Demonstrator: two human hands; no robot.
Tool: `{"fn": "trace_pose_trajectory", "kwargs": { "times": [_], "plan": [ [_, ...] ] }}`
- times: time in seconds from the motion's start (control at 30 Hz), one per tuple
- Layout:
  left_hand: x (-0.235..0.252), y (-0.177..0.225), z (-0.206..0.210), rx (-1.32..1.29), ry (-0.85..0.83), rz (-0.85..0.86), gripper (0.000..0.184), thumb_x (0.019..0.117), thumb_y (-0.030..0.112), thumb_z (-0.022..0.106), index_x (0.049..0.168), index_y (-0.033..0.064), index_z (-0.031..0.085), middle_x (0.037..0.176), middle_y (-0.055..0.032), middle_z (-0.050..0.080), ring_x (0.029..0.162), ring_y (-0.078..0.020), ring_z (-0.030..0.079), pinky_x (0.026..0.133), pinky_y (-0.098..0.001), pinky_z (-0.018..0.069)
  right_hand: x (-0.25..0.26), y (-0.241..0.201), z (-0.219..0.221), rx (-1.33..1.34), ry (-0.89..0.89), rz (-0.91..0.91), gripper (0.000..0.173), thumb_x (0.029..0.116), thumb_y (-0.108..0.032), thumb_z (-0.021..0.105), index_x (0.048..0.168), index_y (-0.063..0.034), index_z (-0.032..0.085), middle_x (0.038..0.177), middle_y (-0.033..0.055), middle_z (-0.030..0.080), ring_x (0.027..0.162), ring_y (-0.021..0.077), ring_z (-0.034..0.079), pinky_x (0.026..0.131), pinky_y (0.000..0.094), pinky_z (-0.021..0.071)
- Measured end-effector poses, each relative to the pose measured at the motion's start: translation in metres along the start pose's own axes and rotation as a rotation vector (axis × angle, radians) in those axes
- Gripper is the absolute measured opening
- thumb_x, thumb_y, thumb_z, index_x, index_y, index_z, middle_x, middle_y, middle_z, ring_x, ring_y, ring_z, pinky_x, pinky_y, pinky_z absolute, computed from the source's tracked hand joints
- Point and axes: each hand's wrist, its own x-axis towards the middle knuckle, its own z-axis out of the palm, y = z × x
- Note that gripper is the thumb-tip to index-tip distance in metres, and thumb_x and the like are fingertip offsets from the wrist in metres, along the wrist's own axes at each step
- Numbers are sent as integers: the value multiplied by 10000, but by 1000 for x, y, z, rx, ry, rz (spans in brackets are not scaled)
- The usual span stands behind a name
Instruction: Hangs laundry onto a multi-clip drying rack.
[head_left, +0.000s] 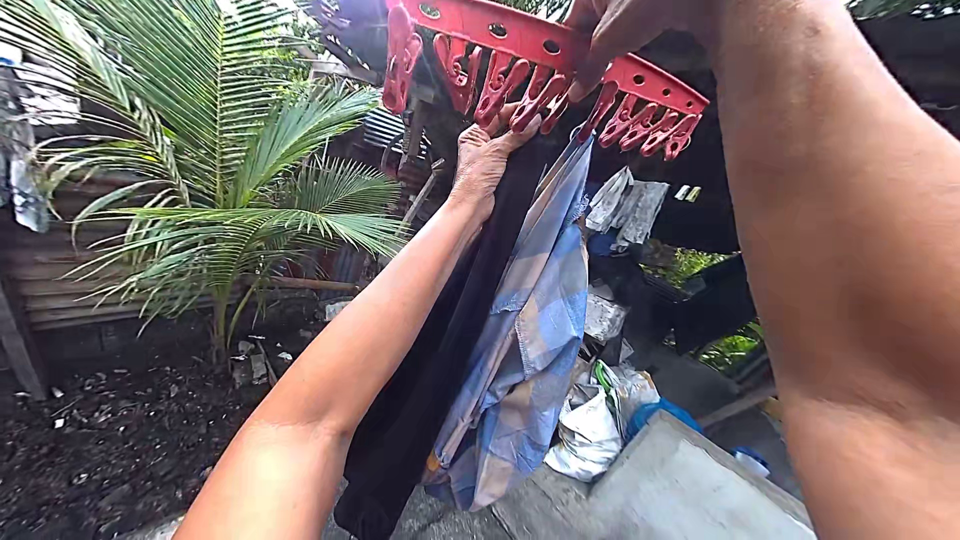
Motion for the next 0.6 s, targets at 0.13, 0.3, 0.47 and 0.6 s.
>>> {"fn": "trace_pose_trajectory", "kwargs": {
  "times": [0.13,0.3,0.47,0.6],
  "plan": [
    [-1,1,8,-86,-20,-118,136,1014,30,593,1141,21,644,939,-22,689,820,-64,666,761,-222,570,-5,-3,-1,60,52,43,186,879,40,723,1039,69,631,796,93,616,716,102,566,733,243,475],
    [-5,-1,3,-203,-182,-117,151,1052,13,490,1141,83,590,937,12,678,849,-40,667,786,-203,569,-7,1,-4,-12,25,33,148,899,-43,739,984,27,640,790,57,631,717,72,560,716,238,460],
    [-6,-7,1,-196,-206,-79,187,1053,-1,460,1183,79,569,961,23,669,869,-28,655,814,-194,557,8,8,19,212,351,34,144,733,50,773,802,58,646,604,52,603,527,50,521,560,177,437],
    [0,-10,3,-176,-188,-54,182,1033,-20,501,1177,42,594,982,-5,682,893,-51,663,829,-223,564,28,-9,37,271,651,357,152,726,55,767,761,88,623,644,136,605,566,118,561,567,213,457]
  ]
}}
